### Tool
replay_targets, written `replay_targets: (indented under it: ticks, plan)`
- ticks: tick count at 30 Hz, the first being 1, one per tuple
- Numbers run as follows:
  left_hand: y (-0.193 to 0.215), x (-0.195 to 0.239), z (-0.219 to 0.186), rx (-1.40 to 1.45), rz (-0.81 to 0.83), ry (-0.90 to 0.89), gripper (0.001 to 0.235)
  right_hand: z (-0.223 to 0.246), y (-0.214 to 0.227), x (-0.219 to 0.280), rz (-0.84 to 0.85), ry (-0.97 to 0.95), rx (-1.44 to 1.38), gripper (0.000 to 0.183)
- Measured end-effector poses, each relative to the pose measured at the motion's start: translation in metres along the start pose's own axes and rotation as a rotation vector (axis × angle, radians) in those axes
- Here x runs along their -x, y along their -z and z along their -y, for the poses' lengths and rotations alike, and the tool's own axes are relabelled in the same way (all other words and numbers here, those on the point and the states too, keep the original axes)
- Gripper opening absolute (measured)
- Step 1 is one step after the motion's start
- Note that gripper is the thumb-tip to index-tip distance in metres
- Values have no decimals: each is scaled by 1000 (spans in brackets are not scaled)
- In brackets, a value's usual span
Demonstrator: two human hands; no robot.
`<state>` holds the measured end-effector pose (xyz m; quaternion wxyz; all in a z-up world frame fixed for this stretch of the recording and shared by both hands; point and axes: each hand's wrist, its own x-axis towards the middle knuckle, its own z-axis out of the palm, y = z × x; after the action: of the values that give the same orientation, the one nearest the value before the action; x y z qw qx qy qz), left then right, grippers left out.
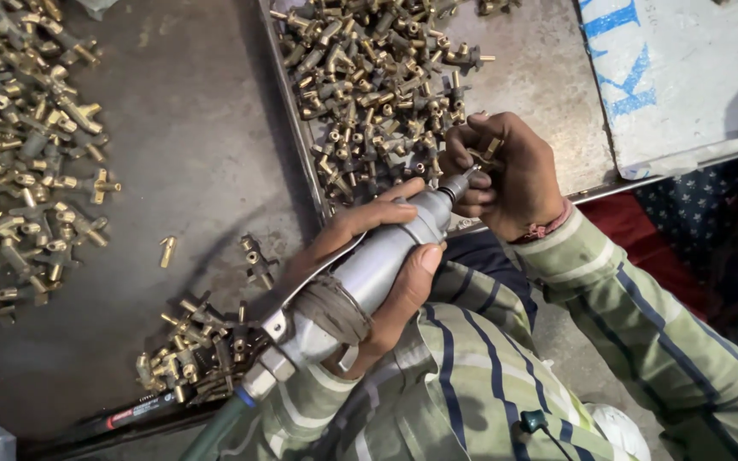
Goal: Using a pneumatic tool to assemble or process small brass T-shaped fittings at a workstation.
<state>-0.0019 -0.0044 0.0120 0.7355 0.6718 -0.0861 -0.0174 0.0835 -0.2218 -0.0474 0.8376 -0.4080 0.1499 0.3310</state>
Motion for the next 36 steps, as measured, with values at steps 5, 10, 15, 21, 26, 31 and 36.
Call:
replay_targets:
  ticks: [5, 10, 15, 21, 26, 31, 36]
  plan:
    - [-9, 8, 13, 520, -143, 187, 36, -1, -3, -6, 2, 68, -11, 41]
    - [-16, 3, 9, 640, -255, 230, 39, -2, -11, -7, -45, 127, 41, 44]
    - [-20, 1, 9, 650, -395, 289, 40, -6, -13, -8, -75, 171, 108, 46]
    - [-17, 6, 8, 701, -454, 283, 41, -13, -20, -14, -23, 248, 161, 43]
    - [-12, 9, 7, 703, -511, 283, 43, -14, -34, -17, 19, 201, 83, 43]
    - [-6, 11, 3, 710, -538, 272, 43, -15, -37, -21, 21, 147, 58, 43]
    - [-1, 13, 1, 745, -561, 277, 42, -19, -41, -23, 11, 121, 72, 41]
